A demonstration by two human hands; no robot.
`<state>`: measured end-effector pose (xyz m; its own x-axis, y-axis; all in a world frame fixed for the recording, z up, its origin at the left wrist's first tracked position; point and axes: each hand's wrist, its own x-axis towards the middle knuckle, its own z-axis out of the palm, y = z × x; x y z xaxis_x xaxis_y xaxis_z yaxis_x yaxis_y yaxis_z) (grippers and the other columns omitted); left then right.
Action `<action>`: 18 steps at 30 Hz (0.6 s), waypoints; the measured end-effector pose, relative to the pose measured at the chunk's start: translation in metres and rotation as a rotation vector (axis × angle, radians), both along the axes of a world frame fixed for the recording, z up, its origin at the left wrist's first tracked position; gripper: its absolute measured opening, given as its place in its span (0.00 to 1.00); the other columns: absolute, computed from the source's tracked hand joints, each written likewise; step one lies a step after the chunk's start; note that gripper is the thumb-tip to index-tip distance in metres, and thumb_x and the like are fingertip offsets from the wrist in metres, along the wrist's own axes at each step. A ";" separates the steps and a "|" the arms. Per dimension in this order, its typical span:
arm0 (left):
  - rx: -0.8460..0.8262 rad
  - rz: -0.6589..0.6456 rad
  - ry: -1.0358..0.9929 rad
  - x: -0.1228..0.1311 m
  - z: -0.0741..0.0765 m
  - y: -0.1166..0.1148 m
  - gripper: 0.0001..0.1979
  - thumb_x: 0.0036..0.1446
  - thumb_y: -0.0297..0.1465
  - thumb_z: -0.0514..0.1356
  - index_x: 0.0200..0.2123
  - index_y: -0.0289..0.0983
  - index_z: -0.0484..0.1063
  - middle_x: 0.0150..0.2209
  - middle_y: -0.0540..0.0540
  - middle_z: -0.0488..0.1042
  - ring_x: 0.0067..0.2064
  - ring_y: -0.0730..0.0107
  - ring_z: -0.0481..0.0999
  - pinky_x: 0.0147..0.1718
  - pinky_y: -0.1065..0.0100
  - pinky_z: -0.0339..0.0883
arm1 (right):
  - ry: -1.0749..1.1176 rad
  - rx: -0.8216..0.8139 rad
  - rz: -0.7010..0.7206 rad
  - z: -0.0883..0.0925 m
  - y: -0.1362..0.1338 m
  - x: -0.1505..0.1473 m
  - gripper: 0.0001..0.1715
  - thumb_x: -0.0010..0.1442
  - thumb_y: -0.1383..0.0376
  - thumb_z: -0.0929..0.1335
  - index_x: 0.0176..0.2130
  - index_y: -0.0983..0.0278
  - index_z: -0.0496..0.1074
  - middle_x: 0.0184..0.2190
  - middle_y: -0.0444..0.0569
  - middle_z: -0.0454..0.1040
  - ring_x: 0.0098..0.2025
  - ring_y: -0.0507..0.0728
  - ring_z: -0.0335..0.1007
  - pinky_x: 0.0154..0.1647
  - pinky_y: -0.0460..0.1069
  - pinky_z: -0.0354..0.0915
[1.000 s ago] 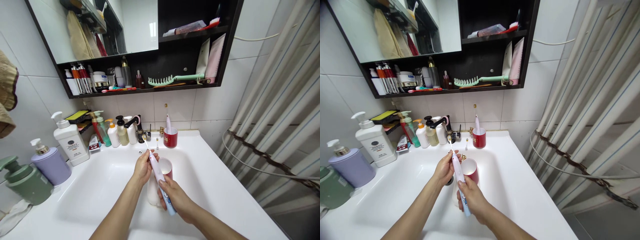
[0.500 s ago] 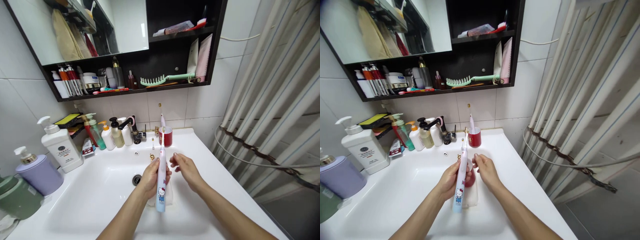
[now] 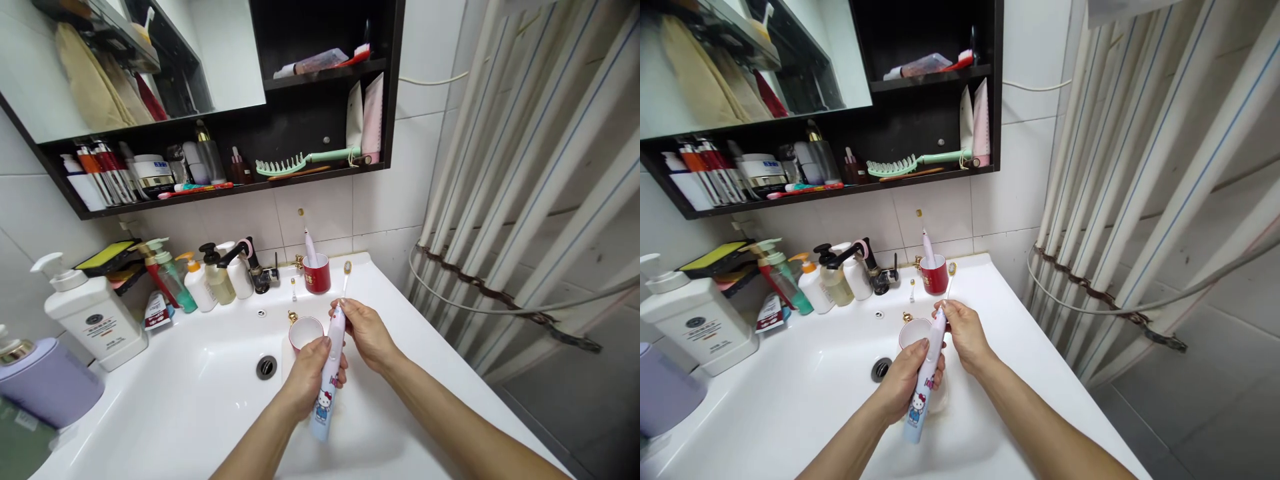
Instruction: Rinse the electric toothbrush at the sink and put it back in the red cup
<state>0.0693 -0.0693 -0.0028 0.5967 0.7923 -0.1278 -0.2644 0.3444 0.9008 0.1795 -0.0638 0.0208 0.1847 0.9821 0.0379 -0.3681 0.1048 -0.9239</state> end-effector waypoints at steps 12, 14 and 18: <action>0.167 -0.091 0.244 -0.002 0.001 -0.006 0.13 0.42 0.34 0.53 0.32 0.35 0.57 0.16 0.55 0.58 0.15 0.81 0.57 0.17 0.75 0.49 | 0.086 -0.011 0.081 0.002 0.007 0.016 0.12 0.44 0.58 0.63 0.25 0.66 0.64 0.20 0.42 0.64 0.22 0.46 0.57 0.23 0.42 0.56; 0.142 -0.104 0.199 -0.001 0.000 -0.006 0.12 0.42 0.33 0.53 0.32 0.35 0.57 0.17 0.55 0.58 0.15 0.82 0.58 0.16 0.75 0.48 | 0.080 -0.024 0.114 0.003 0.007 0.017 0.12 0.45 0.59 0.63 0.25 0.67 0.64 0.20 0.43 0.64 0.22 0.46 0.57 0.23 0.42 0.56; 0.176 -0.046 0.190 0.001 -0.002 -0.003 0.11 0.43 0.33 0.53 0.31 0.34 0.58 0.16 0.55 0.58 0.15 0.82 0.57 0.15 0.75 0.48 | 0.026 -0.035 0.133 0.000 0.003 0.009 0.14 0.46 0.57 0.61 0.29 0.66 0.63 0.21 0.43 0.65 0.21 0.47 0.58 0.21 0.43 0.56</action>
<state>0.0699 -0.0726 -0.0048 0.6112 0.7846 -0.1038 -0.0727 0.1862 0.9798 0.1889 -0.0612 0.0212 0.0533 0.9986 0.0000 -0.4003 0.0214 -0.9161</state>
